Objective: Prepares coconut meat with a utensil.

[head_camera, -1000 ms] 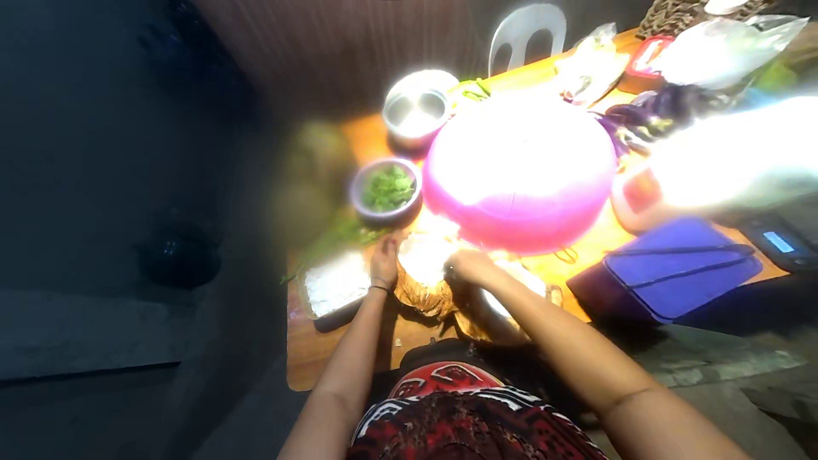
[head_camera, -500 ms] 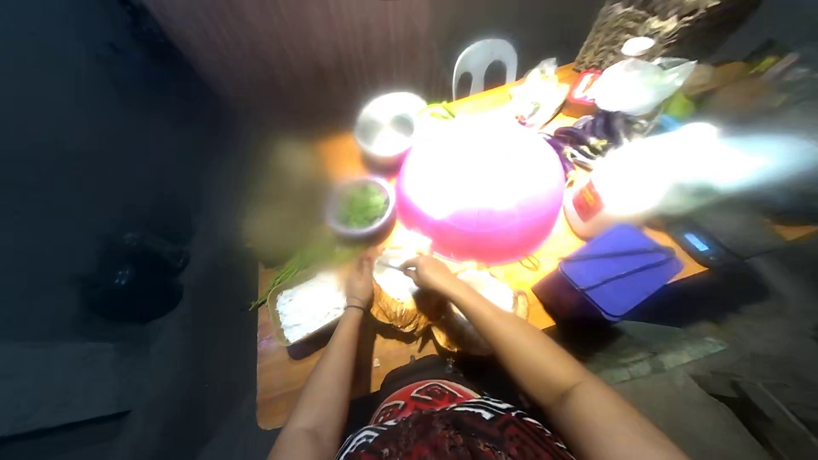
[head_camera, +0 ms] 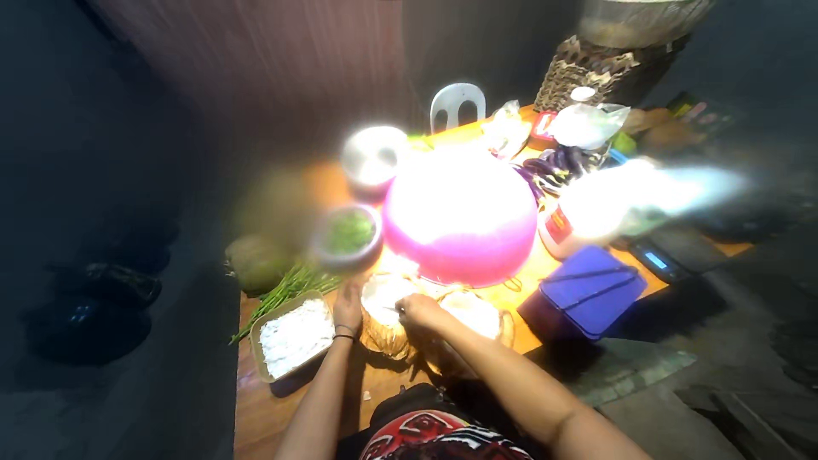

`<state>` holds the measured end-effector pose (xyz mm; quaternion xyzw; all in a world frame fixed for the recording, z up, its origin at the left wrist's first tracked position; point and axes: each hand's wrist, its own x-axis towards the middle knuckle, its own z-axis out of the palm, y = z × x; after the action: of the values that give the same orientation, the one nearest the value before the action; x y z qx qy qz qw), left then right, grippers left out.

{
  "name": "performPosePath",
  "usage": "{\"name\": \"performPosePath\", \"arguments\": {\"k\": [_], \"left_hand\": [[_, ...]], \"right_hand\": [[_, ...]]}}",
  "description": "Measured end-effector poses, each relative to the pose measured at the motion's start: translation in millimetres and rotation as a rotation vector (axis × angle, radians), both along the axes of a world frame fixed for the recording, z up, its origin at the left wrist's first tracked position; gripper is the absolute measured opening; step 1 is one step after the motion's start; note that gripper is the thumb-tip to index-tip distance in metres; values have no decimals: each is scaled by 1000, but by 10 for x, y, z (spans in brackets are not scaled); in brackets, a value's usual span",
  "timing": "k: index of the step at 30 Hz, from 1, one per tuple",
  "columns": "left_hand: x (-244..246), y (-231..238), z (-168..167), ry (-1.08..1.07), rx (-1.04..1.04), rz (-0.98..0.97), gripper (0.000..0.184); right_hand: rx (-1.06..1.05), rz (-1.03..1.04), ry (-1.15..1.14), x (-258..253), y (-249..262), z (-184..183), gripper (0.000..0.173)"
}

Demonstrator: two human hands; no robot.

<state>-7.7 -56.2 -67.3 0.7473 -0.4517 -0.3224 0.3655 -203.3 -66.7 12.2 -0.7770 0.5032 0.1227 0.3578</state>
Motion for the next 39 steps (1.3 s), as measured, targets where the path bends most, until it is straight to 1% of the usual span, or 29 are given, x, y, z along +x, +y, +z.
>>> {"name": "performPosePath", "arguments": {"k": [2,4,7,10,13,15,17,20,23,25,27,28,30,33,35,37,39], "left_hand": [[-2,-7,13,3,18,-9,48],[-7,-35,41,10,29,-16,48],[35,-39,81,46,25,-49,48],[109,17,97,180,3,-107,55],[194,127,169,290,-72,-71,63],[302,301,258,332,-110,-13,65],[509,564,317,367,-151,62,65],[1087,1050,381,389,-223,198,60],[1837,1603,468,443,-253,385,55],[2302,1964,504,489,-265,515,51],[2712,2323,490,500,-254,578,49],[2921,2497,475,505,-241,576,49],[3352,2826,343,505,-196,531,51],[3853,3337,43,459,-55,399,58],[4228,3657,-36,436,35,346,61],[4631,3890,-72,454,67,369,59],[5024,3951,-83,452,63,403,57]], "right_hand": [[29,46,100,-130,-64,58,30],[27,42,167,-170,-196,156,30],[-68,12,153,-3,-260,190,34],[-143,94,109,93,-144,-10,36],[-214,149,72,52,-136,-251,46],[-271,103,26,25,-114,-278,46],[-402,-5,-104,23,-27,-273,42],[-603,-145,-342,165,38,-144,33],[-609,-213,-439,553,116,59,30],[-728,-202,-559,927,252,110,28],[-871,-172,-656,1346,455,96,27],[-917,-179,-680,1590,594,72,27],[-921,-218,-708,2143,936,-15,28],[-754,-222,-703,2931,1472,-235,27],[-706,-136,-699,3439,1755,-300,28],[-805,-59,-703,3848,1859,-346,27],[-806,-62,-663,4141,1781,-312,26]]}}
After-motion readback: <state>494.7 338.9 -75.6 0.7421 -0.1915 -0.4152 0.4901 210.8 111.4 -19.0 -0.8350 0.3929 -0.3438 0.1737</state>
